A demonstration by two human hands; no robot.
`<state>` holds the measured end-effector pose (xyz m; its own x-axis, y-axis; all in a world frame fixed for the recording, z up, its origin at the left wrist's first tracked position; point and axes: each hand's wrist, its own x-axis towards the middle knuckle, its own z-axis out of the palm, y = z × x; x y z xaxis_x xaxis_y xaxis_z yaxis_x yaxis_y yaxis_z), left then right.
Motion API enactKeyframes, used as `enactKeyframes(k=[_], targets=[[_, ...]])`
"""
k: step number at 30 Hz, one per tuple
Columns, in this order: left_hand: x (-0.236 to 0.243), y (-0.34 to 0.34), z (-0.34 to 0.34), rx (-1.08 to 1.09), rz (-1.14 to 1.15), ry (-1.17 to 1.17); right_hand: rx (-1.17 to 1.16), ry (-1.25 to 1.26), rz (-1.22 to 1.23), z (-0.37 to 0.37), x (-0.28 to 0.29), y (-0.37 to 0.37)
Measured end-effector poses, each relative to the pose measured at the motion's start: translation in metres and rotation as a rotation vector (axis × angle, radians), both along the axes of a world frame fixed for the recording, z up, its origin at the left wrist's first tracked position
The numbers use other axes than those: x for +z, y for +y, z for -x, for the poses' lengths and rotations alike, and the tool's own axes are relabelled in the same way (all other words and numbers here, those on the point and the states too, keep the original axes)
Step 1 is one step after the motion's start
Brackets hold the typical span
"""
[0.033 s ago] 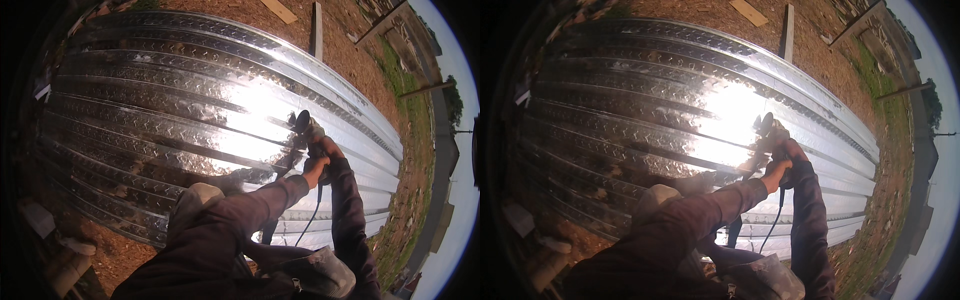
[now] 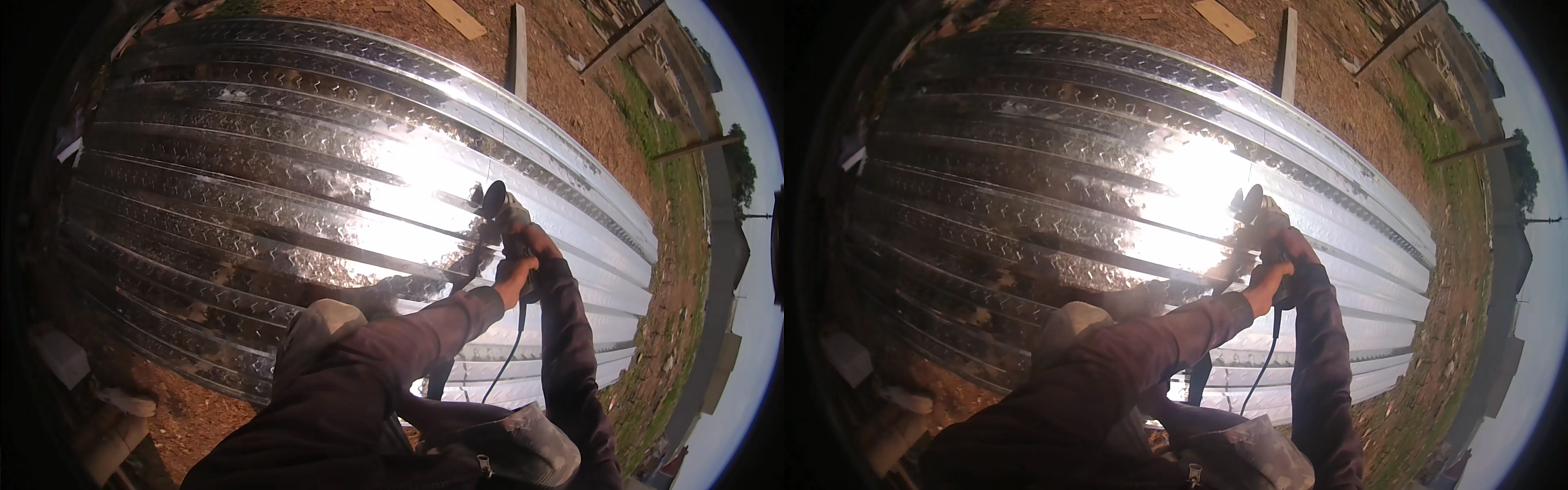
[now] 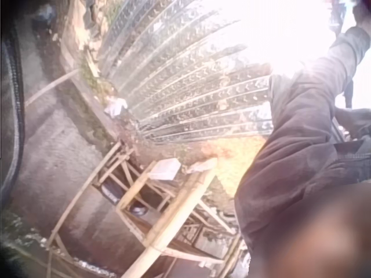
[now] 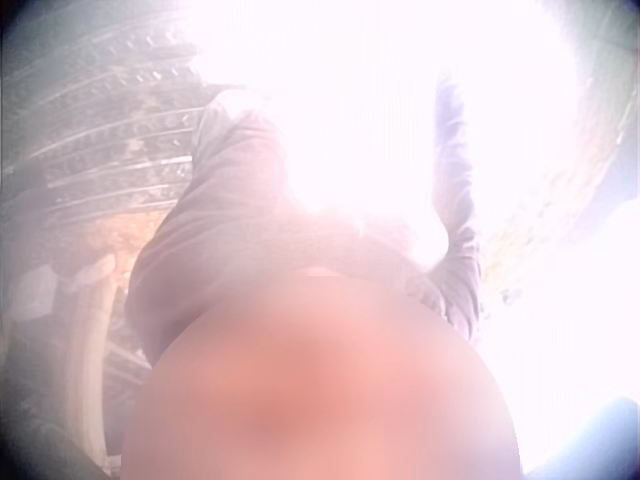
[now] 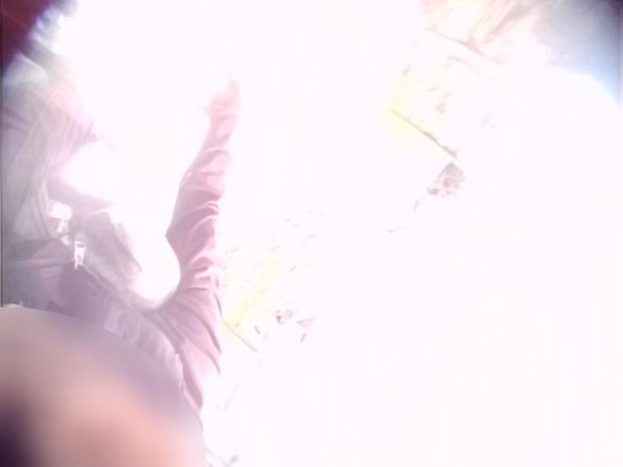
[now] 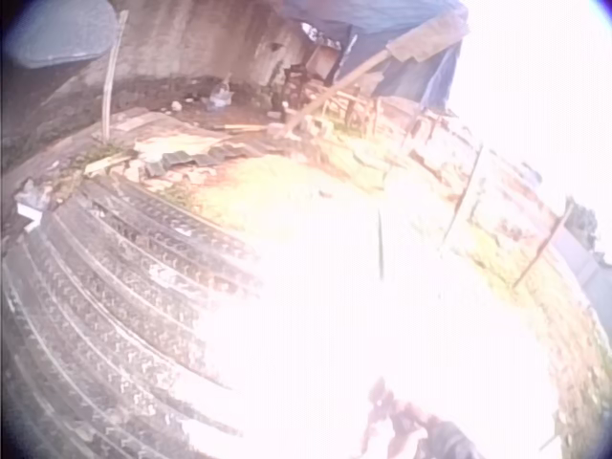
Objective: The person uses an angle grinder to cut a corrugated metal sheet. They walk to the sheet, position the grinder, and cut along its length, producing sparks. The person adjusts their position and continues cutting until the sheet is separated.
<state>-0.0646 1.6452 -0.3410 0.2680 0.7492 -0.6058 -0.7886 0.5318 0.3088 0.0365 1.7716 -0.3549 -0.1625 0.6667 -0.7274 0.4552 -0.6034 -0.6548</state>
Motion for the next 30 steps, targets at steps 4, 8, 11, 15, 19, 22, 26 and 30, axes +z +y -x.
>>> enactKeyframes(k=[4, 8, 11, 15, 19, 22, 26, 30], targets=[[0.003, 0.003, -0.001, -0.017, 0.072, -0.016, 0.002, -0.001, -0.003, -0.001, -0.001, 0.001], [0.004, 0.007, 0.004, -0.004, 0.062, -0.063, 0.013, 0.004, -0.013, 0.003, -0.002, 0.009], [0.007, 0.011, 0.006, -0.011, 0.097, -0.043, 0.018, 0.005, -0.012, 0.003, -0.001, 0.009], [0.007, 0.011, 0.007, -0.007, 0.08, -0.051, 0.019, 0.01, -0.014, 0.004, -0.001, 0.012], [0.007, 0.009, 0.01, 0.0, 0.047, -0.05, 0.021, 0.013, -0.018, 0.005, 0.0, 0.012], [0.01, 0.01, 0.009, -0.004, 0.057, -0.042, 0.017, 0.023, -0.017, 0.004, 0.0, 0.01], [0.005, 0.012, 0.006, -0.027, 0.05, 0.018, 0.005, 0.059, -0.019, 0.006, 0.0, 0.006], [0.006, 0.012, 0.008, -0.015, 0.049, 0.045, 0.002, 0.082, -0.033, 0.008, -0.002, 0.002]])
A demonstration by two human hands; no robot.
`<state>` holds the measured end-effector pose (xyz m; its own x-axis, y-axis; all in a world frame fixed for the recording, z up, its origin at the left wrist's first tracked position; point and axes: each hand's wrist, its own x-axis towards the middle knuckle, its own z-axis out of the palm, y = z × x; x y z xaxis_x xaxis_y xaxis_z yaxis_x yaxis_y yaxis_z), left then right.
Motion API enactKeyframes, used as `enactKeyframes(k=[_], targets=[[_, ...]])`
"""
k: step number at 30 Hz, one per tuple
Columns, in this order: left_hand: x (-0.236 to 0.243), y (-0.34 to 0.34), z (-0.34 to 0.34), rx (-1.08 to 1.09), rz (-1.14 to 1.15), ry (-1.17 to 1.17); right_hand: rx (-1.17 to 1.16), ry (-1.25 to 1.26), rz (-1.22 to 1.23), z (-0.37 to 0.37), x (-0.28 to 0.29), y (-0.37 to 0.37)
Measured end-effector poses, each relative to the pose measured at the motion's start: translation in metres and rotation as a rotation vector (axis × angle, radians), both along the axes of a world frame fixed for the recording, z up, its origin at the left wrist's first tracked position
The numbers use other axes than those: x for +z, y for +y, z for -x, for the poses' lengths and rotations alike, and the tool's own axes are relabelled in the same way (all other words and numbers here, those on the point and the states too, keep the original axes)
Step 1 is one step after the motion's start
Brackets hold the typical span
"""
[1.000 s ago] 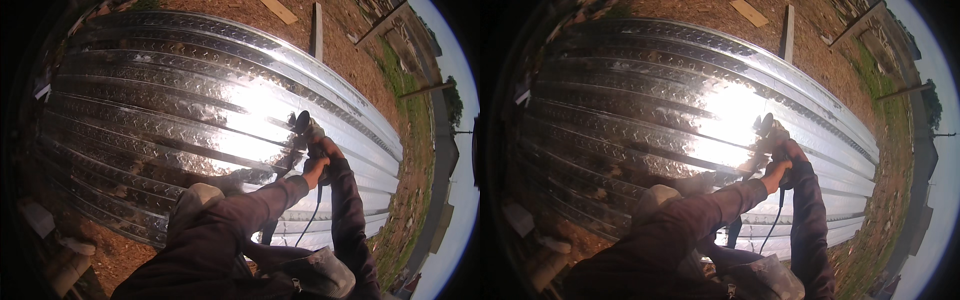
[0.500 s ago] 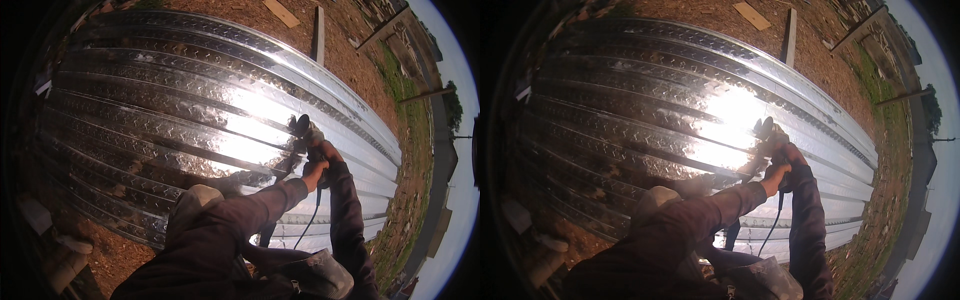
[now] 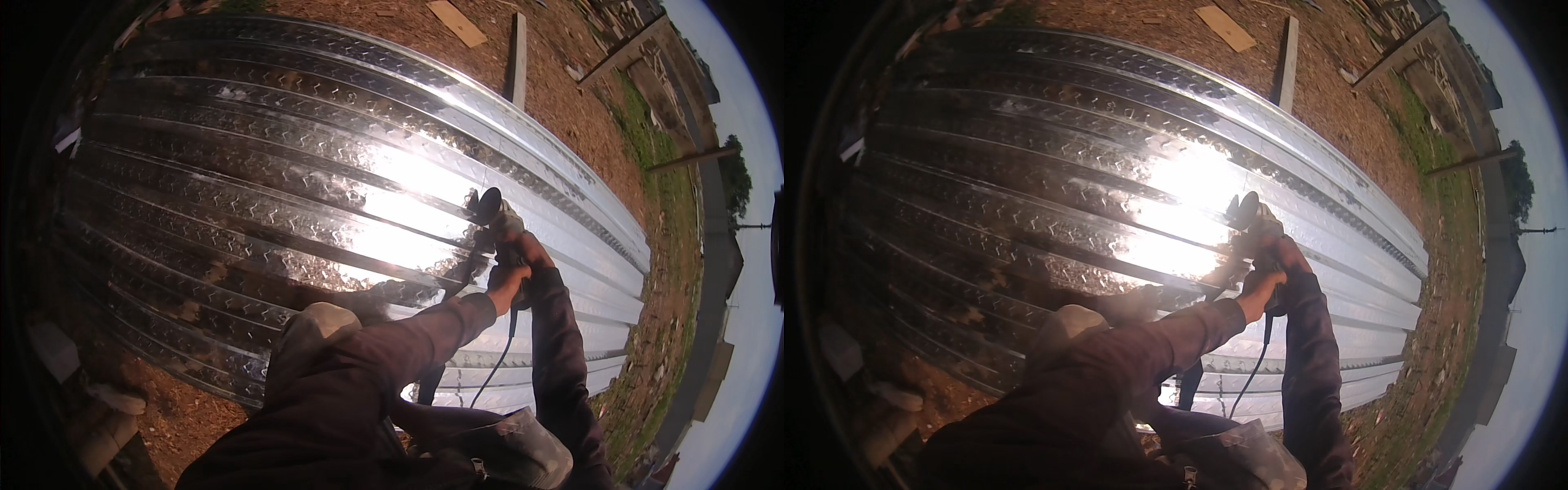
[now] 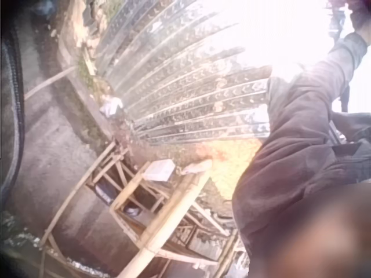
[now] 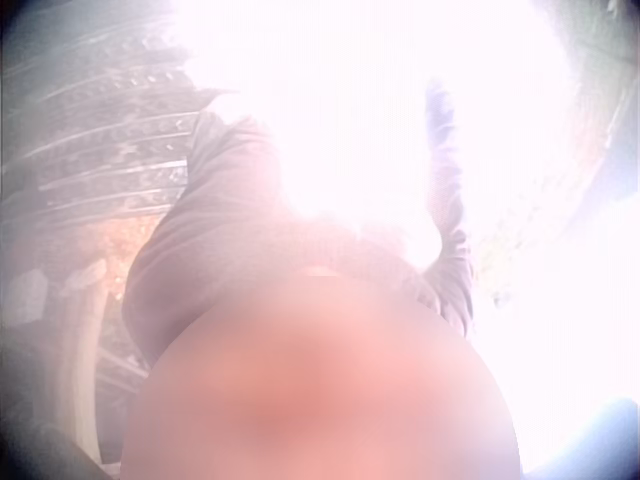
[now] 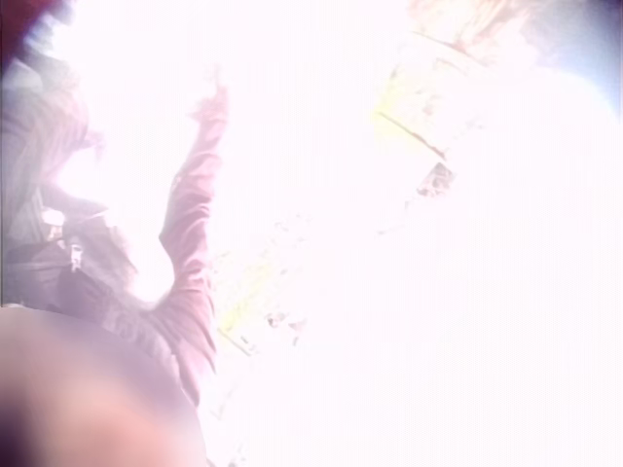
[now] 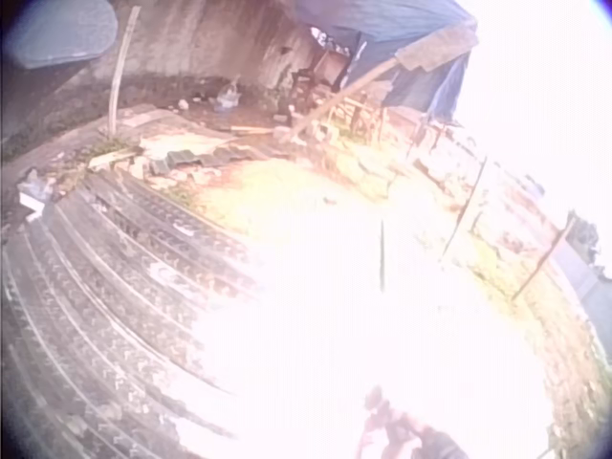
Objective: The person uses an angle grinder to cut a corrugated metal sheet. They walk to the sheet, position the grinder, and cut along its length, producing sparks. The person adjusts their position and continues cutting until the sheet is separated.
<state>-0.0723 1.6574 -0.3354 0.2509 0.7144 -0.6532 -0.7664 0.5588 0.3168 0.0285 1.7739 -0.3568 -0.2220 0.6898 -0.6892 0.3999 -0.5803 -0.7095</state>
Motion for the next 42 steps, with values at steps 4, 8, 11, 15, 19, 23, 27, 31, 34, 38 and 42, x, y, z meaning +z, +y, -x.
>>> enactKeyframes(k=[4, 8, 11, 15, 19, 23, 27, 31, 34, 38, 42], targets=[[0.003, 0.0, -0.001, 0.011, -0.005, -0.013, 0.017, -0.082, 0.039, -0.007, -0.004, 0.007], [-0.003, 0.002, 0.001, 0.009, 0.025, 0.013, 0.065, -0.151, 0.039, -0.006, -0.013, 0.011], [0.004, 0.004, -0.002, 0.001, 0.01, -0.017, 0.109, -0.178, 0.004, -0.032, -0.027, 0.023], [0.008, 0.002, -0.003, 0.024, -0.011, -0.047, 0.107, -0.152, 0.001, -0.042, -0.033, 0.024], [-0.002, 0.0, -0.001, 0.056, -0.017, -0.007, 0.081, -0.114, 0.032, -0.02, -0.025, 0.015], [-0.009, 0.002, -0.005, 0.019, -0.083, -0.016, 0.06, -0.115, 0.033, -0.021, -0.014, 0.013], [-0.006, 0.003, -0.009, 0.028, -0.046, 0.009, 0.054, -0.111, 0.035, -0.022, -0.01, 0.013], [-0.008, 0.004, -0.01, 0.01, -0.038, 0.034, 0.056, -0.107, 0.035, -0.018, -0.008, 0.014], [-0.01, 0.004, -0.01, 0.022, -0.047, -0.013, 0.055, -0.108, 0.037, -0.017, -0.007, 0.013], [-0.012, 0.0, -0.011, 0.049, -0.068, -0.079, 0.057, -0.108, 0.039, -0.014, -0.006, 0.014], [-0.007, 0.001, -0.009, 0.057, -0.05, -0.02, 0.057, -0.111, 0.045, -0.013, -0.005, 0.014]])
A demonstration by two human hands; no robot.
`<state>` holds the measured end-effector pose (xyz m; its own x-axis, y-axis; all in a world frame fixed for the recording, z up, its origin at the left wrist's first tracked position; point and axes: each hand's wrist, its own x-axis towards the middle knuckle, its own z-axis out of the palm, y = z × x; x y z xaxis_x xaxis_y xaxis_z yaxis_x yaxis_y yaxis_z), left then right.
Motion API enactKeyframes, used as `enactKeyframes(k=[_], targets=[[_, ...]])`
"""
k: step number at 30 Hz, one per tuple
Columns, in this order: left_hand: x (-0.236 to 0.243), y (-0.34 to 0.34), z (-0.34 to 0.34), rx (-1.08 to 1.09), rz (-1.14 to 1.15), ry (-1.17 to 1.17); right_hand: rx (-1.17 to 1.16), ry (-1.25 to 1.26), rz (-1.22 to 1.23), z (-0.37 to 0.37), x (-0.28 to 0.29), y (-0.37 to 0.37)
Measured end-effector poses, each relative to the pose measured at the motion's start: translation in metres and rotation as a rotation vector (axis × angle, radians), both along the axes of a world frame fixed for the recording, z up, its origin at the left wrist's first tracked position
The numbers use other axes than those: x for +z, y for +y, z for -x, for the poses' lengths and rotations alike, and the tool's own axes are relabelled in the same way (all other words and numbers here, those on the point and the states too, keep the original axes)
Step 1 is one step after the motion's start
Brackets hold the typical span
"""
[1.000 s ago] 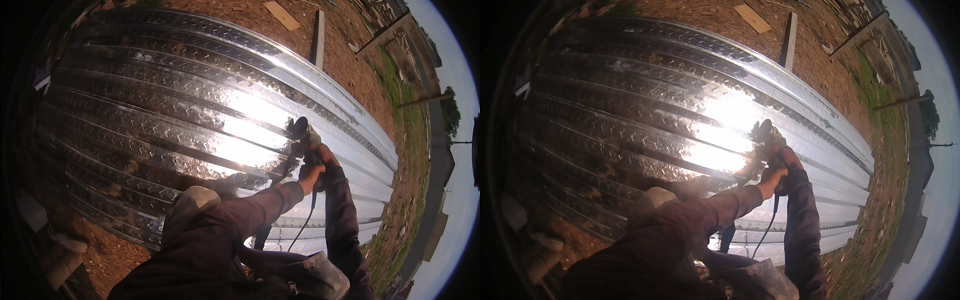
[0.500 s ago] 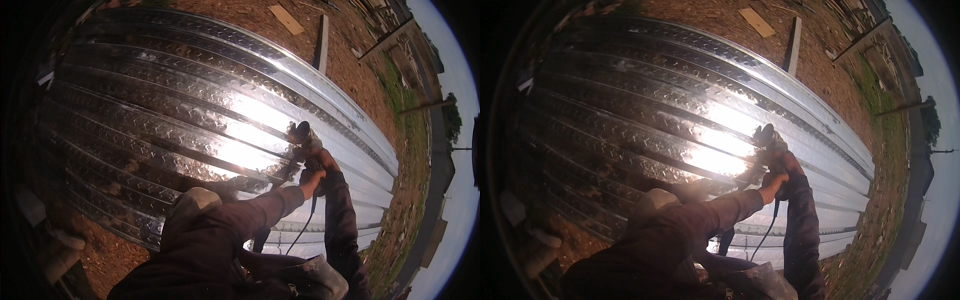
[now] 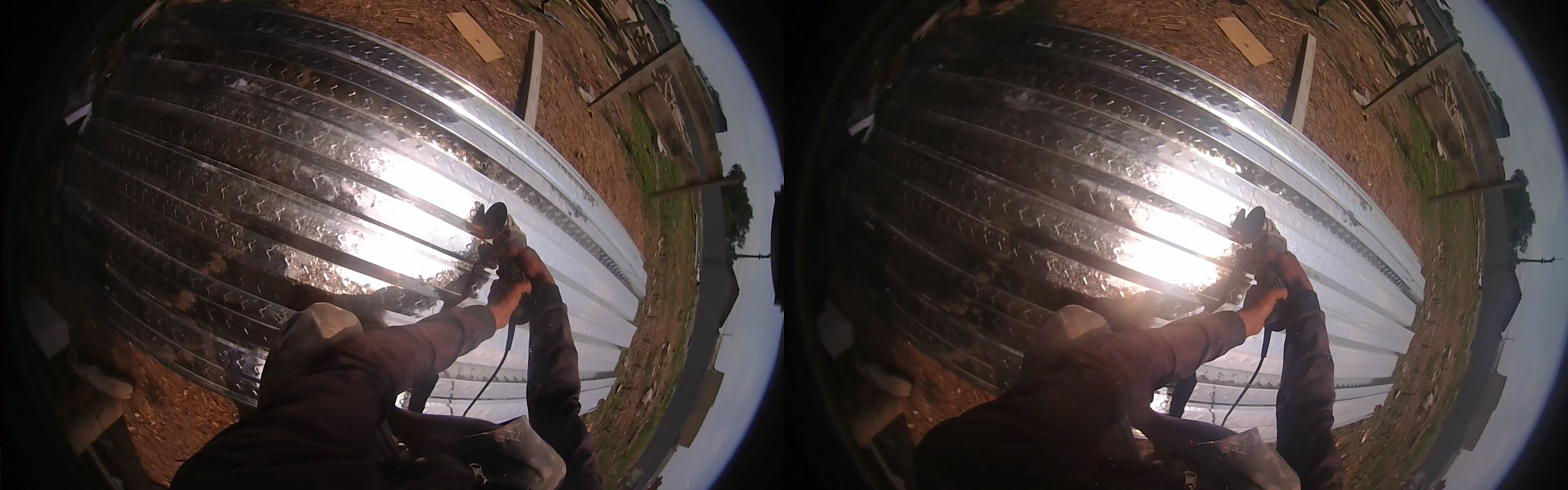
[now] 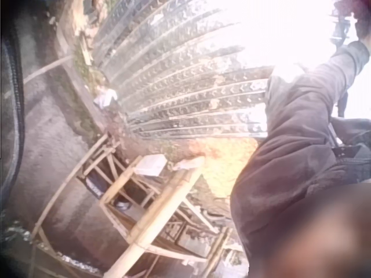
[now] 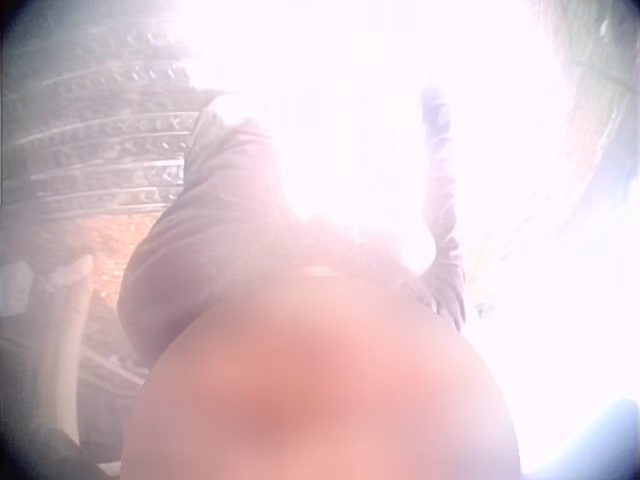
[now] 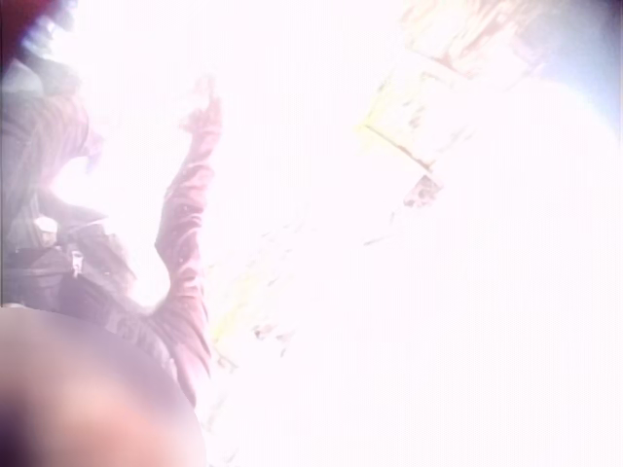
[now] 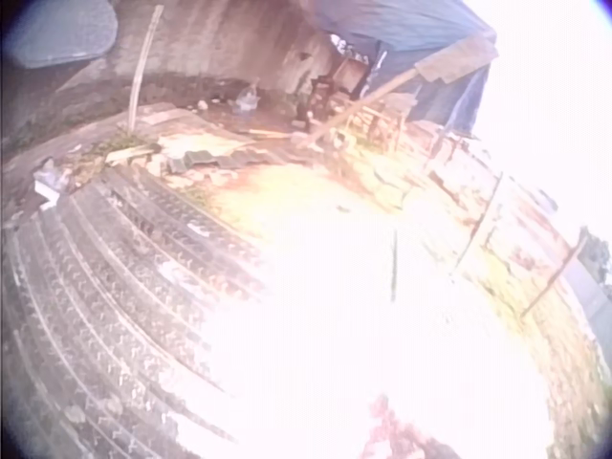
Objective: The person uses an angle grinder to cut a corrugated metal sheet. They walk to the sheet, position the grinder, and cut along its length, producing sparks. The person adjusts their position and continues cutting until the sheet is separated.
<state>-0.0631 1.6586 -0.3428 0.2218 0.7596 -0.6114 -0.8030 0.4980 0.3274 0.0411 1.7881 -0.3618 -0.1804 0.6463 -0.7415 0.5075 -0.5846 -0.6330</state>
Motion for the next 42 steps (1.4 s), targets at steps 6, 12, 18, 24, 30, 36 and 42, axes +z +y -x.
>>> enactKeyframes(k=[6, 12, 18, 24, 30, 36, 42], targets=[[-0.014, 0.004, -0.011, 0.005, -0.013, -0.028, 0.001, -0.001, -0.003, 0.001, 0.003, 0.001], [-0.027, 0.007, -0.023, -0.005, -0.015, 0.003, 0.0, 0.0, -0.005, 0.004, 0.004, 0.002], [-0.029, 0.005, -0.019, -0.053, -0.101, 0.007, -0.003, 0.001, -0.001, 0.003, 0.005, 0.0], [-0.035, -0.004, -0.019, 0.02, -0.251, 0.1, 0.0, 0.007, 0.001, 0.006, 0.006, -0.001], [-0.021, 0.004, -0.008, -0.085, -0.096, -0.029, 0.004, 0.006, 0.004, 0.005, 0.008, 0.002], [-0.021, -0.006, -0.002, 0.037, -0.269, 0.112, -0.006, 0.006, 0.008, 0.002, 0.01, 0.0], [-0.016, 0.005, -0.008, -0.035, -0.01, 0.023, -0.005, 0.01, 0.009, 0.005, 0.01, -0.002]])
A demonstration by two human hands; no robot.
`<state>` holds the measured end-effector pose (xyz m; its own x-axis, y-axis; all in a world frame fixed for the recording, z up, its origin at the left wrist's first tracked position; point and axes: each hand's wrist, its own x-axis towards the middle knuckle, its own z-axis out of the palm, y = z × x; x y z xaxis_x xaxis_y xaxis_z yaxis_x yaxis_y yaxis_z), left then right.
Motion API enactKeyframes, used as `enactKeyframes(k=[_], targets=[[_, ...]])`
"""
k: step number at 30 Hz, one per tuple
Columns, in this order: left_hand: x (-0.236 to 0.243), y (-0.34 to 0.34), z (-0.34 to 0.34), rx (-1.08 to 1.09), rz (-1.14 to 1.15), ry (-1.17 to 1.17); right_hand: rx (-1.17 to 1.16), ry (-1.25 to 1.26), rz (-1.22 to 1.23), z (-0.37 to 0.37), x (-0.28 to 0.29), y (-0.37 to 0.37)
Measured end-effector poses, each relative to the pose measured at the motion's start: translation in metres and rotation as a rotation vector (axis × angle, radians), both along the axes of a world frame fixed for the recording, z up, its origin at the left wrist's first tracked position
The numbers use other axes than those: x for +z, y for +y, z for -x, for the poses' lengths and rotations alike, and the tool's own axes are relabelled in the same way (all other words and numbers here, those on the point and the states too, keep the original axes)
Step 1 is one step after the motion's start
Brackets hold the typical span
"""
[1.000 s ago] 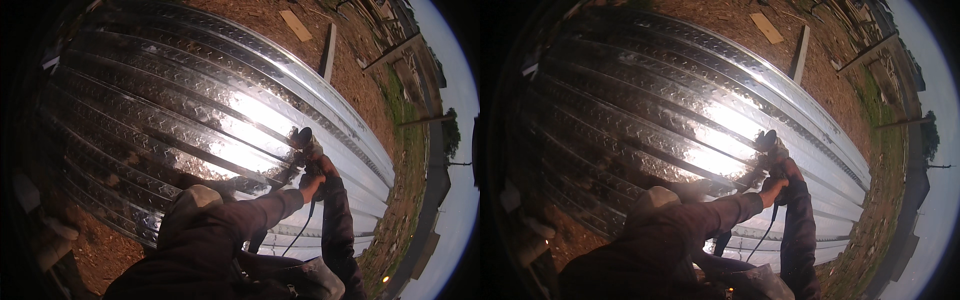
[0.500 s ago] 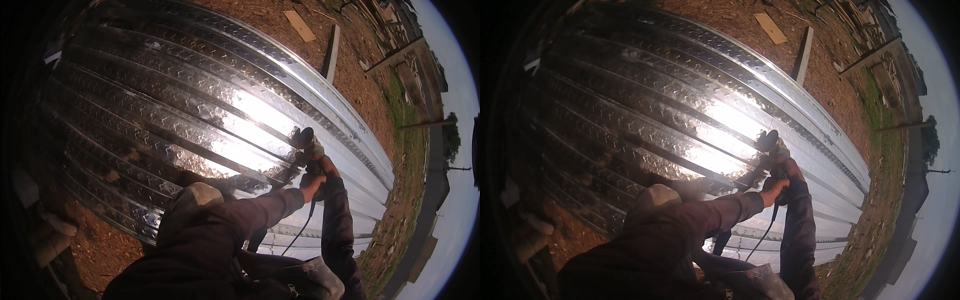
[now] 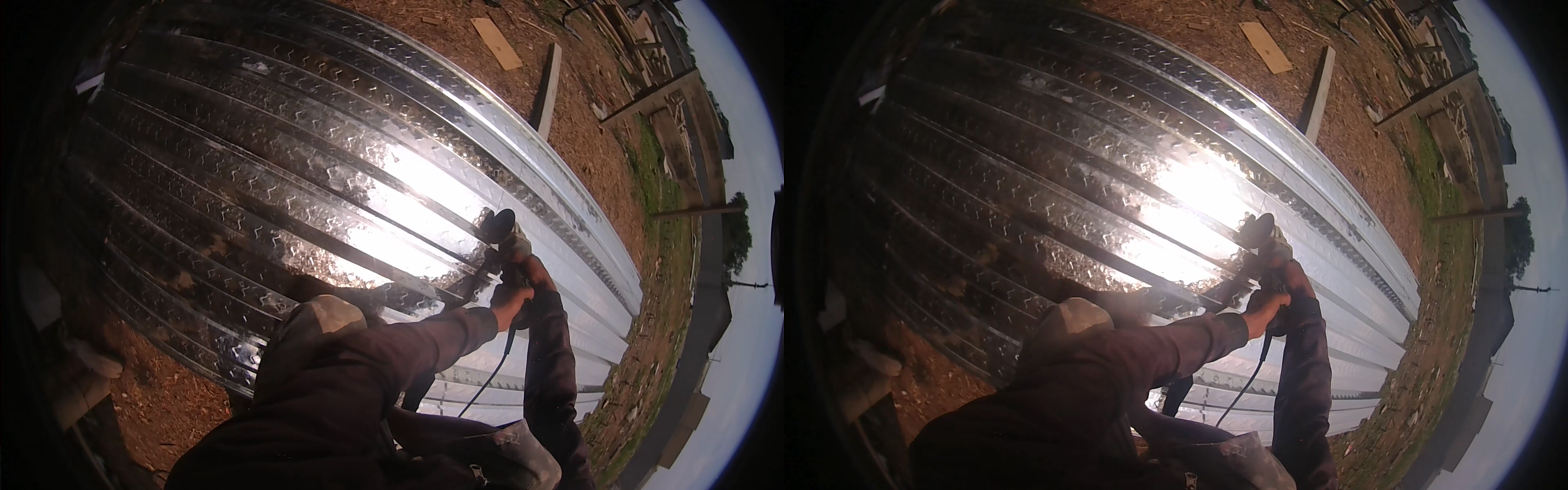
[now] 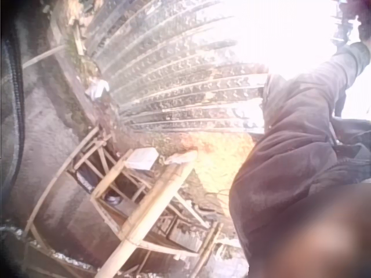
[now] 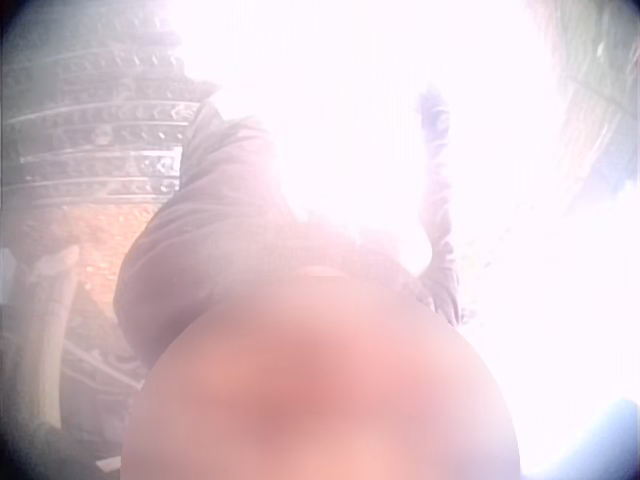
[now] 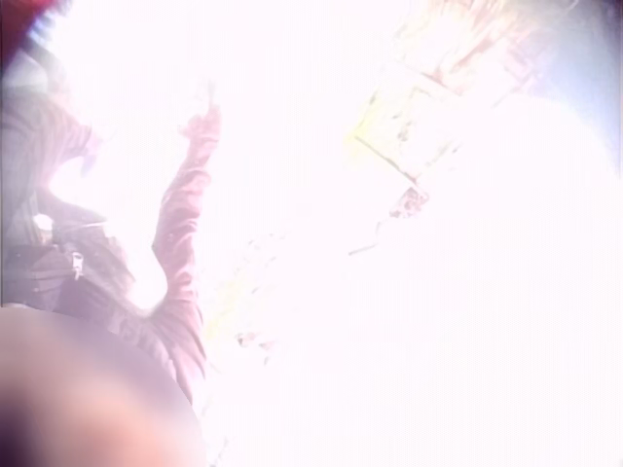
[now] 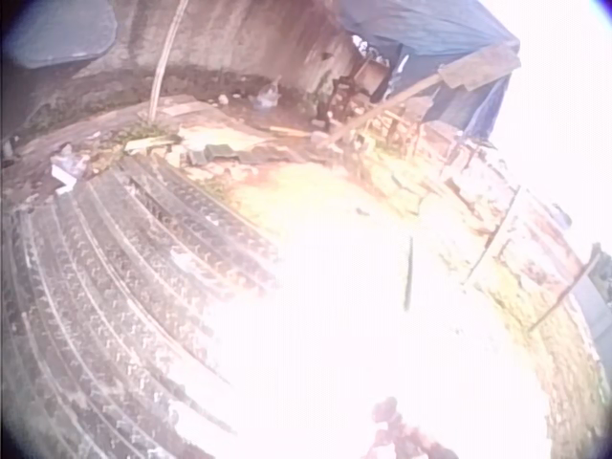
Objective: The person uses an angle grinder to cut a corrugated metal sheet. They walk to the sheet, position the grinder, and cut along its length, producing sparks. The person adjusts their position and continues cutting until the sheet is separated.
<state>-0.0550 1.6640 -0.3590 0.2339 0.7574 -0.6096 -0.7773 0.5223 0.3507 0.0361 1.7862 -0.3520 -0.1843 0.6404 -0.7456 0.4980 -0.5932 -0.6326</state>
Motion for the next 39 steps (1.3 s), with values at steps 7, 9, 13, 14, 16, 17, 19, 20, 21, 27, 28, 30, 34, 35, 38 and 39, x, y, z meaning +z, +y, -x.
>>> enactKeyframes(k=[7, 9, 13, 14, 16, 17, 19, 20, 21, 27, 28, 30, 34, 35, 38, 39], targets=[[0.004, 0.002, 0.001, 0.031, 0.028, -0.01, -0.006, 0.013, -0.006, 0.001, 0.001, 0.001], [-0.005, 0.007, -0.003, 0.041, 0.025, 0.006, 0.009, 0.021, -0.004, 0.007, 0.001, 0.005], [0.007, 0.012, 0.002, -0.026, 0.032, 0.009, -0.004, 0.022, -0.005, -0.005, 0.002, 0.01], [0.009, 0.013, 0.005, -0.028, 0.029, -0.006, -0.001, 0.026, -0.007, -0.005, 0.002, 0.012], [0.006, 0.014, 0.007, 0.022, -0.021, 0.005, 0.012, 0.034, -0.009, 0.0, -0.002, 0.014], [0.005, 0.013, 0.009, 0.053, -0.044, 0.011, 0.028, 0.037, -0.007, 0.007, -0.005, 0.016], [0.009, 0.002, 0.016, 0.067, -0.131, -0.096, 0.047, 0.041, -0.02, 0.015, -0.005, 0.016], [-0.013, 0.003, 0.007, 0.03, -0.137, -0.159, 0.08, 0.056, -0.021, 0.028, -0.005, 0.015], [-0.003, 0.0, 0.014, 0.009, -0.122, 0.022, 0.043, 0.056, -0.022, 0.016, -0.009, 0.011], [0.046, -0.011, 0.019, -0.139, -0.135, 0.445, -0.122, 0.155, -0.02, -0.062, -0.018, 0.01], [0.057, -0.009, 0.025, -0.144, -0.153, 0.407, -0.151, 0.164, -0.045, -0.075, -0.015, 0.014], [0.044, -0.003, 0.042, -0.124, -0.133, 0.305, -0.16, 0.118, -0.087, 0.016, 0.032, -0.017], [0.046, 0.01, 0.044, -0.021, -0.139, 0.273, -0.138, 0.145, -0.187, 0.041, 0.052, -0.005], [0.03, 0.016, 0.037, -0.001, -0.189, 0.264, -0.146, 0.172, -0.247, 0.055, 0.054, -0.009], [0.043, 0.02, 0.043, -0.093, -0.216, 0.203, -0.203, 0.182, -0.364, 0.038, 0.046, -0.006], [0.048, 0.022, 0.043, -0.16, -0.244, 0.195, -0.091, 0.202, -0.33, 0.018, 0.041, 0.002]])
